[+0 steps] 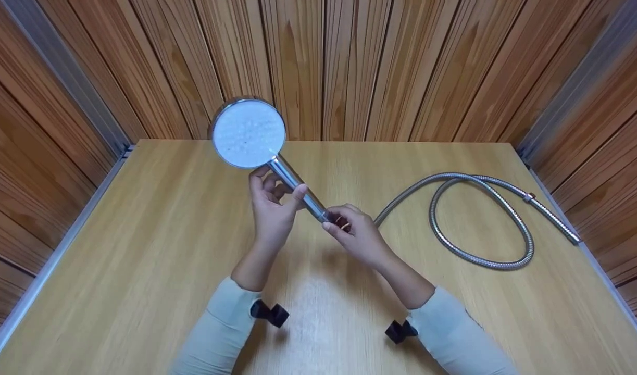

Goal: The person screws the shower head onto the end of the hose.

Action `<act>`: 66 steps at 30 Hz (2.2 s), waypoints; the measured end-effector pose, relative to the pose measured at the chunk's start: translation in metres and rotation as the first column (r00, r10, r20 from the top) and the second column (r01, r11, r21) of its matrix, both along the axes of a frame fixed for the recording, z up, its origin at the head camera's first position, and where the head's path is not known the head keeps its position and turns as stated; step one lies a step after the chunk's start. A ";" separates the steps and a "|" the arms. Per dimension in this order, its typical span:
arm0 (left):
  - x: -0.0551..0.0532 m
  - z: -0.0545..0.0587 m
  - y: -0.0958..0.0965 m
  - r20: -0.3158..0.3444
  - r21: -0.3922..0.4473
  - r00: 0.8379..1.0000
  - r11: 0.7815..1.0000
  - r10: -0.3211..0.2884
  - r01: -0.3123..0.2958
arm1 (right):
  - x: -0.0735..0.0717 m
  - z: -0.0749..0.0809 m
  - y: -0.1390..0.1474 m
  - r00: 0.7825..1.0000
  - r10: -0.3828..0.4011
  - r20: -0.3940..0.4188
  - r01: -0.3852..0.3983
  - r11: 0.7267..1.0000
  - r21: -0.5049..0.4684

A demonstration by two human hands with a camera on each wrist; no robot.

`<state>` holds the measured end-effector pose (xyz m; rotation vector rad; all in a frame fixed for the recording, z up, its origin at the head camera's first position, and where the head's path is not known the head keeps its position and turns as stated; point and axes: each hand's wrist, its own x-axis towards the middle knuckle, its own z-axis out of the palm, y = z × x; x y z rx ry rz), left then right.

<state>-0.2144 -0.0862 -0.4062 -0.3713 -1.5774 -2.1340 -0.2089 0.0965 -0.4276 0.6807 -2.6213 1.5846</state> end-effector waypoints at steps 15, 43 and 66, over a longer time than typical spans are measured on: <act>0.001 -0.002 -0.003 0.022 0.009 1.000 1.000 0.004 -0.005 | 0.002 -0.009 -0.003 0.994 -0.090 -0.062 0.083 0.990 -0.114; 0.003 0.001 -0.003 0.009 0.030 1.000 1.000 -0.001 0.000 | 0.007 -0.014 -0.004 0.986 -0.121 -0.119 0.097 0.978 -0.187; 0.004 0.003 -0.003 -0.007 0.039 1.000 0.999 -0.014 0.014 | 0.006 -0.016 -0.003 0.993 -0.079 -0.086 0.059 0.975 -0.216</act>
